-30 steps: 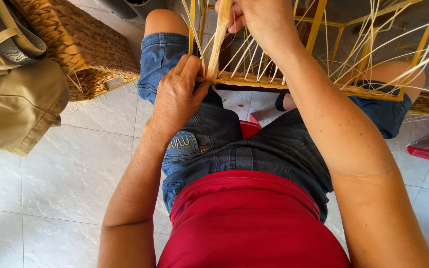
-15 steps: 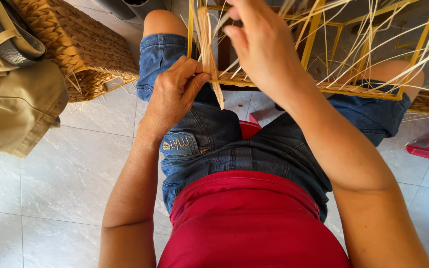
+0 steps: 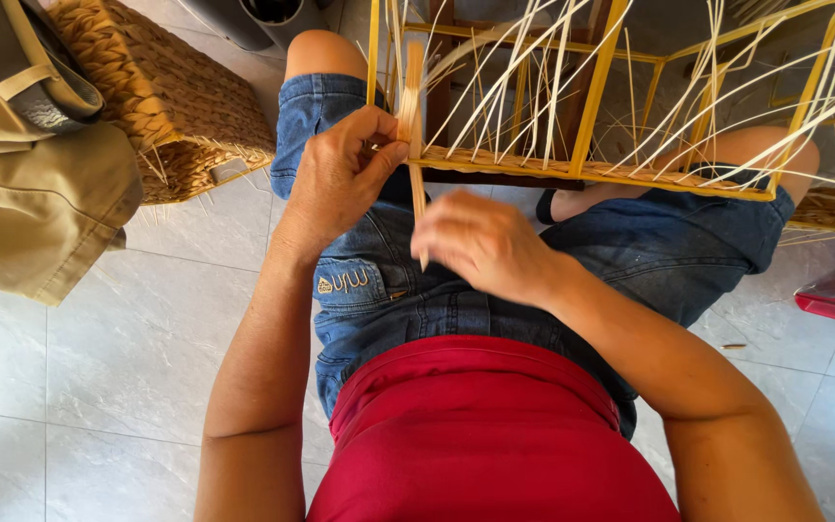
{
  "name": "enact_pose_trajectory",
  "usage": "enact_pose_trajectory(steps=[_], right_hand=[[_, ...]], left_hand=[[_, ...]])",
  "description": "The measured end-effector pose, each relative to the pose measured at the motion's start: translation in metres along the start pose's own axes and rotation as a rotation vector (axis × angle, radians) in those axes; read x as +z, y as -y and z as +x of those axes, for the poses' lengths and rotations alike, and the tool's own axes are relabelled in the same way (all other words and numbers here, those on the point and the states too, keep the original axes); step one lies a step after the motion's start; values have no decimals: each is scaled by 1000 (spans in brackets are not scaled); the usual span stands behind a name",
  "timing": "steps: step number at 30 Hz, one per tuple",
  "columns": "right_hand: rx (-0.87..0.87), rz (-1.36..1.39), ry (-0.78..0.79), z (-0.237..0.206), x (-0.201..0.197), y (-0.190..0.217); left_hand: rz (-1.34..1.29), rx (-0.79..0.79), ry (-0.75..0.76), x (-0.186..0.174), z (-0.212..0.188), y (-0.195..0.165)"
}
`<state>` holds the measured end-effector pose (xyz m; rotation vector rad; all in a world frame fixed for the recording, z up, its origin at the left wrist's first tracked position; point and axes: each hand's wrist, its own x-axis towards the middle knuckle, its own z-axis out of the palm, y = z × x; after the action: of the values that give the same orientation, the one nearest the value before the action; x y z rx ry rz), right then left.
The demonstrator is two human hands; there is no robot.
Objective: The person sits on a low stool and weaves thin rattan strips around a yellow metal frame with a woven base, threading and tightening the strips by hand. They occasionally reach to a nearby table to grab more strips and continue weaving them into the frame.
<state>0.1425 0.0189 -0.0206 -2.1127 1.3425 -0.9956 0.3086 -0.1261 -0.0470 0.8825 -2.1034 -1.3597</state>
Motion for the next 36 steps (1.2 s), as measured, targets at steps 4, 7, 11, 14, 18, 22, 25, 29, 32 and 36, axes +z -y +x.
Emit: enact_pose_trajectory(steps=[4,7,11,14,18,22,25,29,32,36], right_hand=[[-35,546,392,-24,-39,38],[-51,866,494,-36,-64,44],[119,124,145,-31,-39,23],[-26,-344,-8,-18,0,-4],[-54,-197,-86,-20,22,-23],[-61,15,-145,-38,9,-17],[-56,128,-172,-42,0,-8],[-50,108,-176,-41,-2,10],[-31,81,-227,-39,-5,22],[55,108,-301,-27,-15,28]], left_hand=[[-32,8,16,-1,3,2],[-1,28,-2,1,3,2],[27,22,-30,4,2,-1],[99,-1,-32,5,2,-5],[124,-9,-32,4,2,-9],[192,37,-59,7,1,-10],[239,47,-60,8,1,-9],[282,43,-83,9,-1,-6],[193,104,-74,8,-2,-5],[122,17,-5,2,-1,-10]])
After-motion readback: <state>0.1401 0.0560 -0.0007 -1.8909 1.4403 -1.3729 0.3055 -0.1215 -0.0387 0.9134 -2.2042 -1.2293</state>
